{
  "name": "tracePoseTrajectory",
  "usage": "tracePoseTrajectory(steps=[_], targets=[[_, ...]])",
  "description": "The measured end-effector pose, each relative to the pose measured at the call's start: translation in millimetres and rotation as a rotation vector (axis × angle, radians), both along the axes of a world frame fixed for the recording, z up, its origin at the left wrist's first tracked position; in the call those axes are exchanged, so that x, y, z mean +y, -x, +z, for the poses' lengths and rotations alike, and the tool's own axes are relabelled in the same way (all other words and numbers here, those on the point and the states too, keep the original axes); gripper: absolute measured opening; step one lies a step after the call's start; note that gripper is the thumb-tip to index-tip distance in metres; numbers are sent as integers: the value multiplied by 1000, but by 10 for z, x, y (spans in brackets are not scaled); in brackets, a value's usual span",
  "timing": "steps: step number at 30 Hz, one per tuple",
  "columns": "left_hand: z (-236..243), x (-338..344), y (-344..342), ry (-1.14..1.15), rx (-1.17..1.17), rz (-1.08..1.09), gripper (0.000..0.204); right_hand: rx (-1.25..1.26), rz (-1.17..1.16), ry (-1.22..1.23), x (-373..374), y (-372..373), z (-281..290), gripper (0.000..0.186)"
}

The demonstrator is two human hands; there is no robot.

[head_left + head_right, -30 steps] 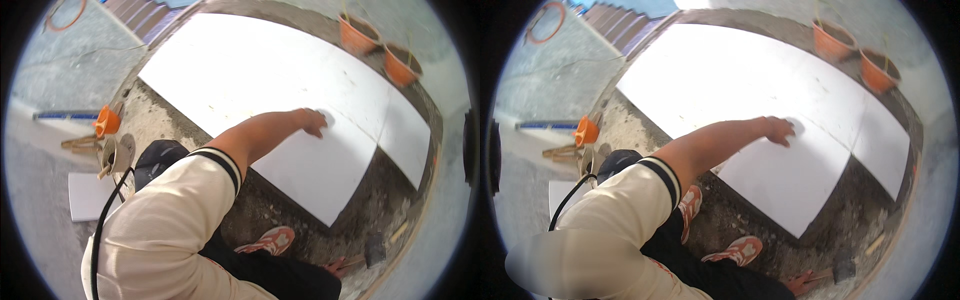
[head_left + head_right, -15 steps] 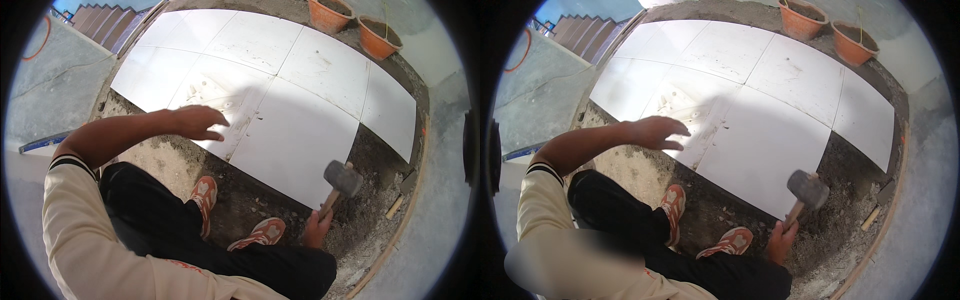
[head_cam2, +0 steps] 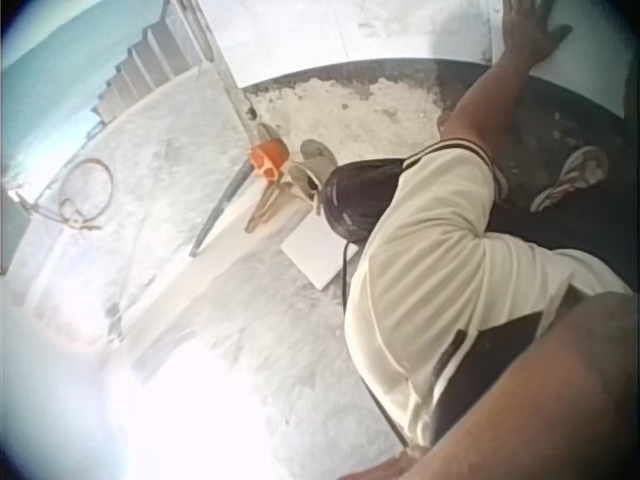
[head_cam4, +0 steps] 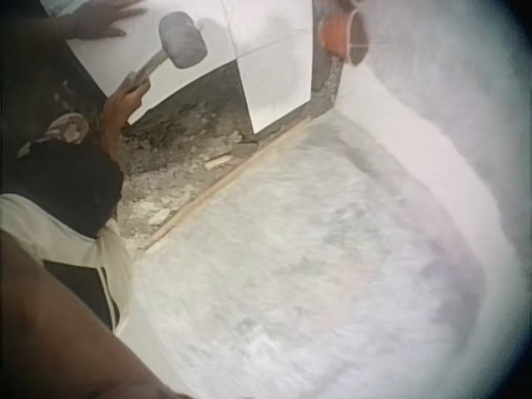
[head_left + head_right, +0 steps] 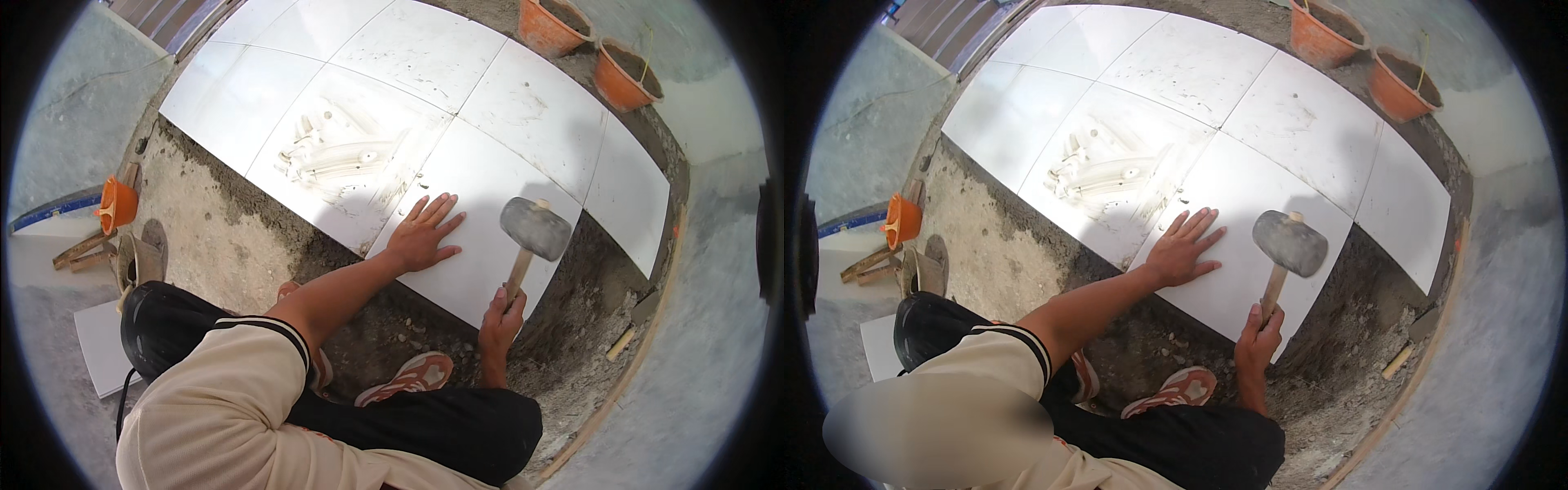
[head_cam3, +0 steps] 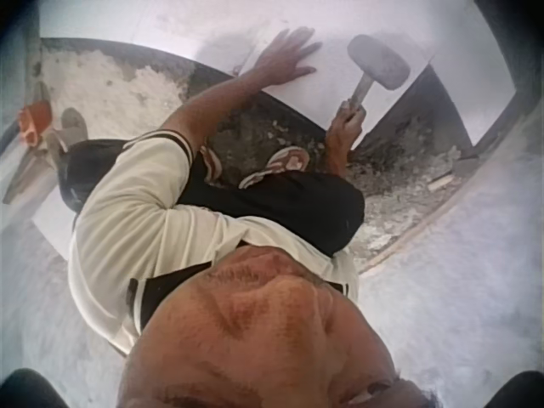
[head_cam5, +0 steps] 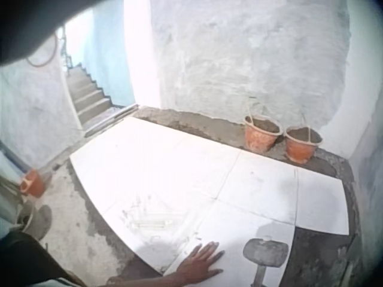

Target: The person spreads cement on the floor and a tile using a trowel, then places the tile on the floor and taps it with a mallet to secure it. The person also cleans the tile surface with a brush.

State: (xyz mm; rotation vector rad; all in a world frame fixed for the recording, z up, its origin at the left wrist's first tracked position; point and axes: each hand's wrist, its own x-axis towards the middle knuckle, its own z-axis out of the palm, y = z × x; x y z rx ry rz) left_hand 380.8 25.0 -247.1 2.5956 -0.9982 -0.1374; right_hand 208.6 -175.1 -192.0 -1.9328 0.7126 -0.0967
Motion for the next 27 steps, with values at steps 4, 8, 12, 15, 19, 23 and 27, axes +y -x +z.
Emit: tracePoseTrajectory(steps=[4, 8, 12, 15, 19, 23, 27], targets=[[-56, -23, 12, 52, 1, 7, 75, -35, 34, 154, 48, -179, -107, 45], [-65, -1, 3, 58, -14, 27, 75, 144, 95, 200, 79, -397, 19, 42], [-88, 12, -12, 63, 7, 41, 75, -50, -48, 138, 135, -452, 14, 41], [-79, 20, -26, 69, 34, 39, 75, 97, 71, 328, 61, -518, -116, 40], [-77, 26, -56, 44, 14, 37, 76, 0, -73, 235, 129, -479, -48, 39], [-73, -112, -22, -3, 82, 50, 77, 143, -41, 327, 22, -355, -269, 37], [-45, -53, -18, 51, 45, 72, 78, 13, -107, 115, 75, -181, 31, 36]])
